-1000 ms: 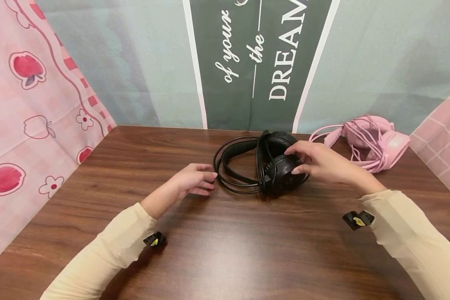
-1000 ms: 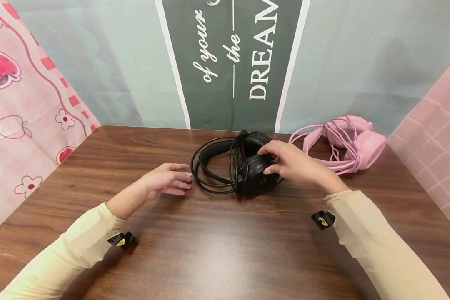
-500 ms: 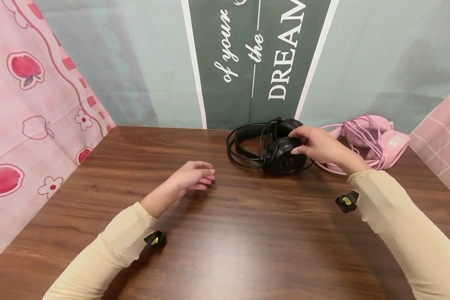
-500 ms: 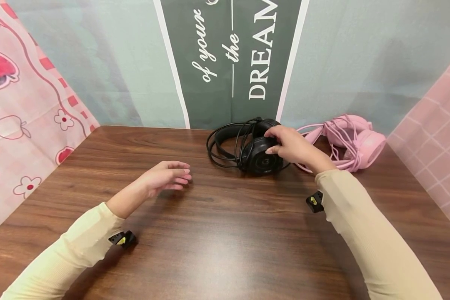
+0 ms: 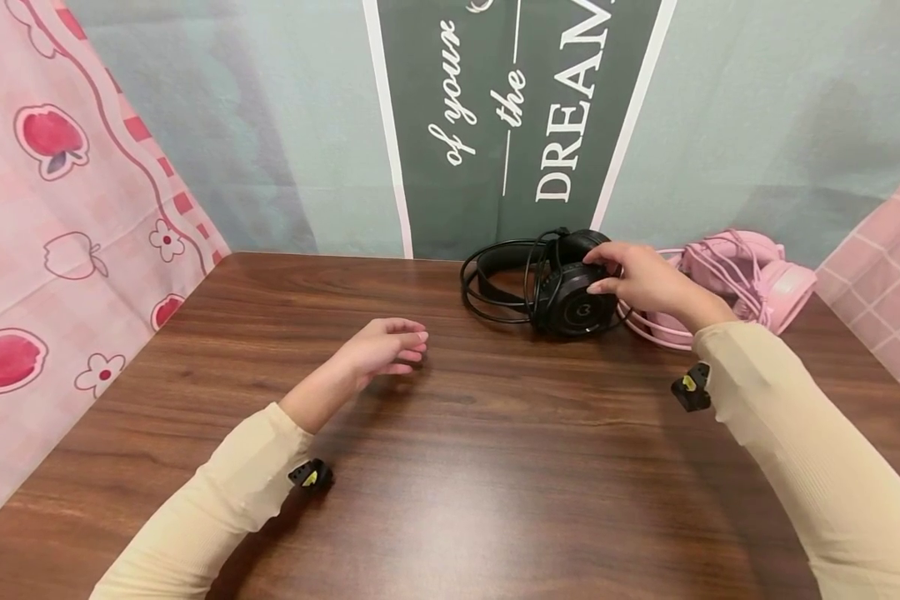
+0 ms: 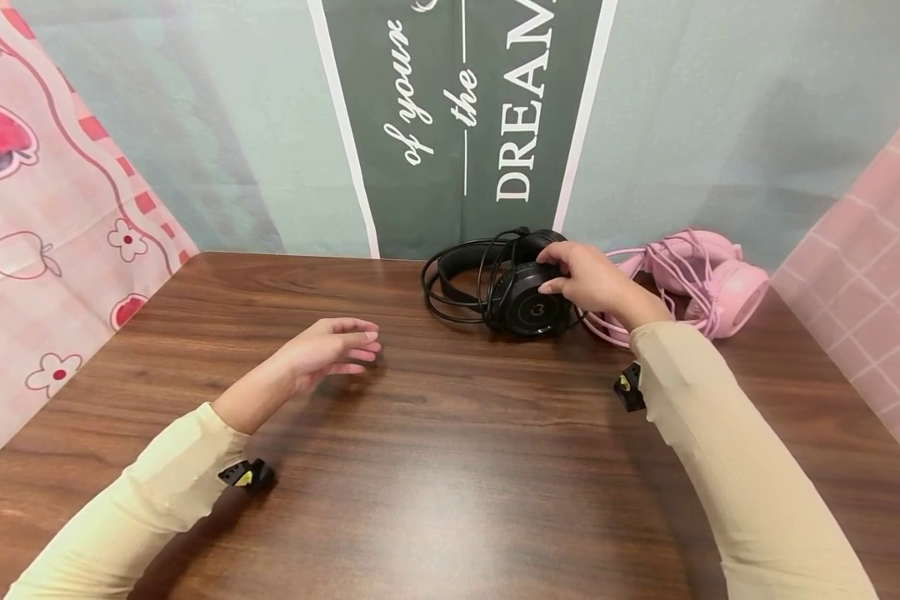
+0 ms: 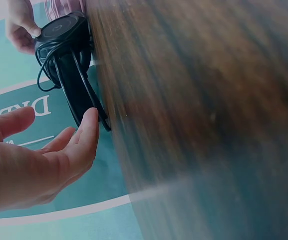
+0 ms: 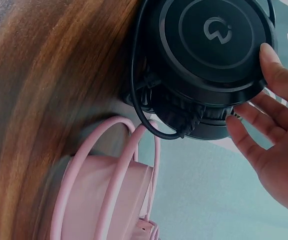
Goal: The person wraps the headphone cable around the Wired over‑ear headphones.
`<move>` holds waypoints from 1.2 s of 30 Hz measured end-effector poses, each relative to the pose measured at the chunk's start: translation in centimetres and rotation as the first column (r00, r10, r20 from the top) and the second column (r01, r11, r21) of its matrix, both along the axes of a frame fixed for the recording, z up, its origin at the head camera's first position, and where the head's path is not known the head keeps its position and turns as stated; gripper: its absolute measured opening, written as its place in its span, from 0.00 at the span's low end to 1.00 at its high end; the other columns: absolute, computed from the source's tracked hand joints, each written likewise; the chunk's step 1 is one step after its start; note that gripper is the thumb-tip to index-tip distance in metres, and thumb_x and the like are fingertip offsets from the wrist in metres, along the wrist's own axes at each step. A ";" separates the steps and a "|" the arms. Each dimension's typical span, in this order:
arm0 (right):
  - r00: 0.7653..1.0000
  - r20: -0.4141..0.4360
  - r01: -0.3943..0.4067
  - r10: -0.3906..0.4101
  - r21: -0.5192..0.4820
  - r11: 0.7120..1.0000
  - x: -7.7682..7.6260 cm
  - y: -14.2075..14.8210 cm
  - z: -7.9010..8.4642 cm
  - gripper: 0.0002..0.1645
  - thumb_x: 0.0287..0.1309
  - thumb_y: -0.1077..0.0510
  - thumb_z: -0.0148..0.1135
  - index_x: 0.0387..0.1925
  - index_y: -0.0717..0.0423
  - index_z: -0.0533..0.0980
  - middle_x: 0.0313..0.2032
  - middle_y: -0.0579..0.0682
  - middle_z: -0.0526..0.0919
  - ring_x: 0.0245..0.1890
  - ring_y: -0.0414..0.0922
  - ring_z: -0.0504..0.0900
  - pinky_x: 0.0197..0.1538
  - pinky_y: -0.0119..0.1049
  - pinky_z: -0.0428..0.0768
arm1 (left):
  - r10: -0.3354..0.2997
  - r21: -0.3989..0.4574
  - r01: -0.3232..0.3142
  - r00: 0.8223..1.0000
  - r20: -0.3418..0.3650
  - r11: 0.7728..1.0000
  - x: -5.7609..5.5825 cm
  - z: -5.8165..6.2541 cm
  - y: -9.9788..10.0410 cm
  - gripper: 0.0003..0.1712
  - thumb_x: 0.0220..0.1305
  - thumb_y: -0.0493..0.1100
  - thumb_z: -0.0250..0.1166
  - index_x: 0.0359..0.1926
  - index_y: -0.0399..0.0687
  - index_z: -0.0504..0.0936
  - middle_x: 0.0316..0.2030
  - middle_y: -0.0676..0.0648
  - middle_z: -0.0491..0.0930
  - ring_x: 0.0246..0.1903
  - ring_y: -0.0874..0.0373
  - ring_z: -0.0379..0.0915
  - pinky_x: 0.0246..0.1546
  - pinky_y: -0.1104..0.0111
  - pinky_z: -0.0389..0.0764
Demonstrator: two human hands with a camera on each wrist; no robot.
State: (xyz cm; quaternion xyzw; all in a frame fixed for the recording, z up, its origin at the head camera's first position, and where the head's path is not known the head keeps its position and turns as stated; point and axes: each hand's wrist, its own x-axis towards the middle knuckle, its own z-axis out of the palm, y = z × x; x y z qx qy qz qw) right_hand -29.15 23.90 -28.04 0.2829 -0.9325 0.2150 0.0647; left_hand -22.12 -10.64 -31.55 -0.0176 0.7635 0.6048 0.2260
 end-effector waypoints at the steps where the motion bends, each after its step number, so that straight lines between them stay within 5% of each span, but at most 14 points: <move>1: 1.000 0.001 0.001 -0.001 0.005 1.000 0.0 0.0 0.1 0.20 0.48 0.64 0.66 0.44 0.65 0.73 0.25 0.53 0.73 0.27 0.47 0.71 0.32 0.41 0.68 | 0.000 0.000 0.000 1.000 -0.003 1.000 0.0 0.0 0.0 0.24 0.67 0.39 0.51 0.61 0.31 0.62 0.55 0.32 0.69 0.53 0.42 0.67 0.52 0.57 0.73; 16: 1.000 -0.012 -0.008 0.009 0.097 0.995 0.4 -0.2 0.5 0.21 0.50 0.62 0.66 0.46 0.65 0.72 0.23 0.52 0.72 0.25 0.48 0.70 0.32 0.44 0.68 | 0.006 -0.024 -0.006 1.000 0.001 1.000 -0.1 0.1 0.1 0.26 0.67 0.41 0.52 0.62 0.34 0.61 0.55 0.34 0.69 0.54 0.44 0.67 0.51 0.57 0.72; 30: 0.999 -0.040 -0.016 0.017 0.042 0.999 2.1 0.1 -0.4 0.23 0.57 0.60 0.60 0.52 0.69 0.69 0.47 0.66 0.75 0.40 0.56 0.75 0.46 0.52 0.71 | 0.069 0.000 -0.069 0.997 -0.022 0.998 -0.1 -0.3 0.1 0.29 0.69 0.46 0.49 0.65 0.36 0.57 0.57 0.32 0.65 0.56 0.43 0.64 0.59 0.56 0.65; 33: 1.000 -0.019 0.005 -0.005 0.022 1.000 2.8 0.3 -0.7 0.24 0.60 0.59 0.56 0.54 0.69 0.68 0.50 0.67 0.73 0.46 0.58 0.73 0.52 0.53 0.68 | 0.062 -0.045 -0.065 0.996 -0.067 0.997 0.0 -0.1 0.0 0.30 0.70 0.50 0.48 0.65 0.36 0.57 0.59 0.33 0.64 0.59 0.44 0.61 0.61 0.55 0.61; 36: 1.000 0.002 0.018 -0.018 0.028 0.999 3.4 0.5 -1.0 0.25 0.63 0.59 0.52 0.57 0.70 0.65 0.53 0.69 0.69 0.53 0.62 0.68 0.57 0.55 0.63 | 0.005 -0.179 -0.030 0.990 -0.141 0.983 0.0 0.0 -0.1 0.33 0.69 0.55 0.46 0.68 0.40 0.54 0.63 0.37 0.59 0.63 0.46 0.55 0.63 0.55 0.56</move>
